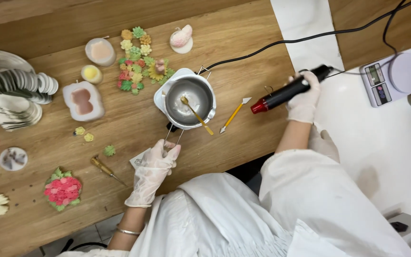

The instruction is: Assemble a floral candle arrangement by melting and attaching wax flowers and leaves.

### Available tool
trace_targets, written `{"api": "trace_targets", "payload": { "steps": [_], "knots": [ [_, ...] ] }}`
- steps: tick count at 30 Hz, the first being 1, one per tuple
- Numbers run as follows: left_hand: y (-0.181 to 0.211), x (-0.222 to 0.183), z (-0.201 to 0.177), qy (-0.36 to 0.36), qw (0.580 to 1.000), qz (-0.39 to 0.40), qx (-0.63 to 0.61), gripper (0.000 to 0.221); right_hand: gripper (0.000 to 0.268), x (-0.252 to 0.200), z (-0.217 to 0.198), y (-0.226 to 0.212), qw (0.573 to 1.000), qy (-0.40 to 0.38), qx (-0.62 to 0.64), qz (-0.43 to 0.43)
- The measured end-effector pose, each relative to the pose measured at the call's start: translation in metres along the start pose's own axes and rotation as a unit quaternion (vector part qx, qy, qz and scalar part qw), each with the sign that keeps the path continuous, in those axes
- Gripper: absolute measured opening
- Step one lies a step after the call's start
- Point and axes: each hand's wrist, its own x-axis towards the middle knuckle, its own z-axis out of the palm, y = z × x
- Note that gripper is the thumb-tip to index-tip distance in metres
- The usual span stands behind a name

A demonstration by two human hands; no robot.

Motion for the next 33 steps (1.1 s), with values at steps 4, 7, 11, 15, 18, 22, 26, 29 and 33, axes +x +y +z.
{"api": "trace_targets", "payload": {
  "steps": [4,7,11,15,18,22,26,29,33],
  "knots": [
    [0.003,-0.002,-0.009,-0.013,1.0,-0.004,0.007,0.044,0.075,-0.133,0.057,-0.022,0.996,0.045,0.081,-0.001],
    [0.001,-0.006,-0.013,-0.02,1.0,0.01,0.009,0.045,0.065,-0.16,0.049,-0.028,0.999,0.043,-0.007,-0.007],
    [-0.003,-0.004,-0.017,-0.055,0.998,0.012,-0.013,0.046,0.056,-0.202,0.082,-0.042,0.979,-0.114,0.064,-0.158],
    [-0.002,-0.008,-0.022,-0.069,0.997,0.023,-0.008,0.048,0.054,-0.254,0.15,-0.032,0.935,-0.222,-0.013,-0.276],
    [0.003,-0.009,-0.024,-0.071,0.997,0.021,0.002,0.047,0.051,-0.266,0.184,0.004,0.898,-0.319,-0.043,-0.3],
    [0.006,-0.009,-0.028,-0.059,0.998,0.022,0.003,0.046,0.041,-0.279,0.213,0.056,0.906,-0.312,-0.108,-0.265],
    [0.017,-0.014,-0.037,-0.053,0.998,0.025,0.015,0.046,0.036,-0.276,0.203,0.087,0.865,-0.354,-0.188,-0.302],
    [0.018,-0.013,-0.038,-0.054,0.998,0.028,0.014,0.046,0.036,-0.277,0.193,0.09,0.844,-0.352,-0.203,-0.351],
    [0.027,-0.014,-0.043,-0.061,0.998,0.028,0.01,0.045,0.042,-0.283,0.184,0.093,0.832,-0.328,-0.2,-0.4]
  ]
}}
